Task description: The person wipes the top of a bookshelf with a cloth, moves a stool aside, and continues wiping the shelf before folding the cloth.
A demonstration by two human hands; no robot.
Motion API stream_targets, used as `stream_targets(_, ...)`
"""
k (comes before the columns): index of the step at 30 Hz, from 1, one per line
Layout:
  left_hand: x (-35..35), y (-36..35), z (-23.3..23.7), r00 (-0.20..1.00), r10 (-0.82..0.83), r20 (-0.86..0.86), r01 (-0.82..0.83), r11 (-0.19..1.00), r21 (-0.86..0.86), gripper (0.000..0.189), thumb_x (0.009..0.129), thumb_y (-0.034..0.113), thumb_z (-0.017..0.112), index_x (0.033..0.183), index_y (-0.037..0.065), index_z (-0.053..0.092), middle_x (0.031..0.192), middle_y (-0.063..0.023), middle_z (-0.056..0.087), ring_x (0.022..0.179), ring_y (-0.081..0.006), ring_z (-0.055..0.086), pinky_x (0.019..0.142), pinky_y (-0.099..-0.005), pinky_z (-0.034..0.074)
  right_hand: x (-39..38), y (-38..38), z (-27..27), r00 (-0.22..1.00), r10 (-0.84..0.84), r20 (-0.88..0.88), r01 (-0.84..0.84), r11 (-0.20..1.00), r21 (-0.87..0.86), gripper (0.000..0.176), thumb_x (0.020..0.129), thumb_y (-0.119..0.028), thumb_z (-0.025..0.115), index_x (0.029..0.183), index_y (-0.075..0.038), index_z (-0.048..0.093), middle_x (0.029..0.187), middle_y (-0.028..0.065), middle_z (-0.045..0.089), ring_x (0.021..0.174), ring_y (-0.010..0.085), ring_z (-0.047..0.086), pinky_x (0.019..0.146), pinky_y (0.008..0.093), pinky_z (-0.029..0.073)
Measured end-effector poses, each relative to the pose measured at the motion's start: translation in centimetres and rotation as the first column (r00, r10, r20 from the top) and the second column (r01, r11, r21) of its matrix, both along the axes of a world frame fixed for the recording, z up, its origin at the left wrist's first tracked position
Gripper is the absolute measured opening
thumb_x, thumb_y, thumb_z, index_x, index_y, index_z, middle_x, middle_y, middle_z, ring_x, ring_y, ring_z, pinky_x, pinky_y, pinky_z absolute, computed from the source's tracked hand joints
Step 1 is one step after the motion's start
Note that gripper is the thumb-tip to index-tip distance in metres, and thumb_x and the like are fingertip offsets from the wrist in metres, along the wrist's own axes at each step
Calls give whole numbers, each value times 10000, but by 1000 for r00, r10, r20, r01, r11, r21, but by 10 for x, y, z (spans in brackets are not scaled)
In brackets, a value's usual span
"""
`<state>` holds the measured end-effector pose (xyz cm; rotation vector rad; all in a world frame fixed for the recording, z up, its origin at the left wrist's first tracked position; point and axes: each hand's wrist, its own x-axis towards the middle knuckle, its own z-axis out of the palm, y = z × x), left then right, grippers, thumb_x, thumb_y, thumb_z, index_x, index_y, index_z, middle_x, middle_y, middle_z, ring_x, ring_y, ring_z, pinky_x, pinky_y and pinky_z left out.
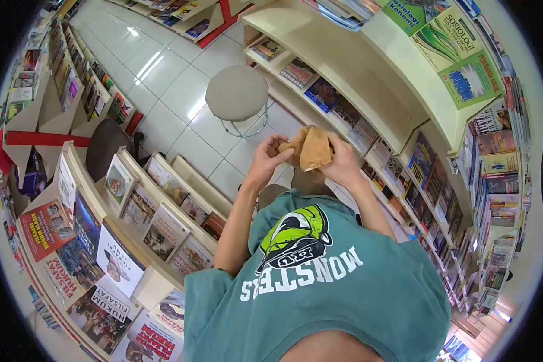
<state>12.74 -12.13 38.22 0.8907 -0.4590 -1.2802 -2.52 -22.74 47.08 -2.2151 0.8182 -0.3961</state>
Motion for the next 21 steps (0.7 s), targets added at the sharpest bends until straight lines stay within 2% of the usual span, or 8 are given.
stream_targets(3, 0, 2, 18, 995, 77, 70, -75, 997, -24, 260, 753, 54, 660, 954, 48, 495, 887, -4, 532, 829, -89, 508, 744, -231, 416, -1, 5, -7, 984, -120, 129, 96, 980, 175, 631, 599, -70, 714, 1181, -61, 469, 945, 146, 613, 883, 285, 603, 770, 329, 468)
stream_targets(7, 7, 4, 33, 975, 80, 207, -72, 996, -47, 233, 765, 27, 640, 945, 43, 493, 878, -4, 533, 826, -84, 509, 734, -222, 420, 1, 9, -9, 931, -123, 342, 51, 976, 212, 549, 635, -34, 679, 1158, -61, 513, 940, 147, 620, 849, 264, 612, 760, 307, 467)
stream_targets(9, 14, 5, 36, 958, 101, 270, -87, 994, -61, 228, 774, 21, 626, 954, 46, 488, 889, -9, 543, 825, -81, 516, 724, -218, 426, -5, -1, -27, 903, 79, 422, -55, 996, -69, 366, 671, 2, 641, 1033, -44, 607, 900, 145, 634, 816, 238, 618, 755, 290, 466)
stream_targets(11, 22, 4, 43, 934, 126, 334, -107, 991, -76, 224, 784, 14, 612, 964, 49, 483, 900, -15, 552, 824, -78, 523, 715, -215, 431, -7, -10, -25, 880, 106, 464, -95, 994, -47, 291, 677, 16, 635, 963, -35, 634, 884, 141, 640, 811, 224, 620, 750, 282, 467)
stream_targets(12, 27, 4, 48, 921, 85, 381, -72, 996, -46, 227, 785, 16, 611, 971, 50, 485, 900, -15, 551, 822, -73, 520, 711, -211, 429, -6, -12, -22, 856, 124, 502, -126, 992, -30, 220, 682, 31, 628, 892, -26, 661, 868, 138, 646, 805, 209, 622, 745, 274, 467)
stream_targets(18, 49, -1, 72, 805, -142, 576, 108, 990, 93, 362, 740, 75, 673, 1055, 42, 497, 846, 3, 563, 774, -47, 515, 651, -188, 405, -3, -31, 2, 788, -13, 615, -111, 981, 162, 190, 682, -14, 681, 872, -17, 663, 882, 121, 651, 800, 181, 615, 732, 269, 473)
stream_targets(20, 54, -2, 70, 645, -281, 711, 142, 958, 249, 354, 715, 116, 701, 1026, 36, 553, 772, 6, 565, 722, -36, 503, 620, -195, 401, -9, -40, 9, 766, -107, 634, -119, 945, 304, 217, 679, -12, 684, 894, -12, 657, 899, 104, 646, 802, 154, 600, 740, 259, 471)
stream_targets(21, 54, -3, 67, 642, -285, 711, 150, 957, 248, 354, 715, 116, 701, 1026, 36, 553, 772, 6, 565, 722, -36, 503, 620, -195, 401, -10, -43, 13, 765, -113, 633, -111, 946, 303, 217, 679, -12, 684, 894, -12, 657, 899, 104, 646, 802, 154, 600, 740, 259, 471)
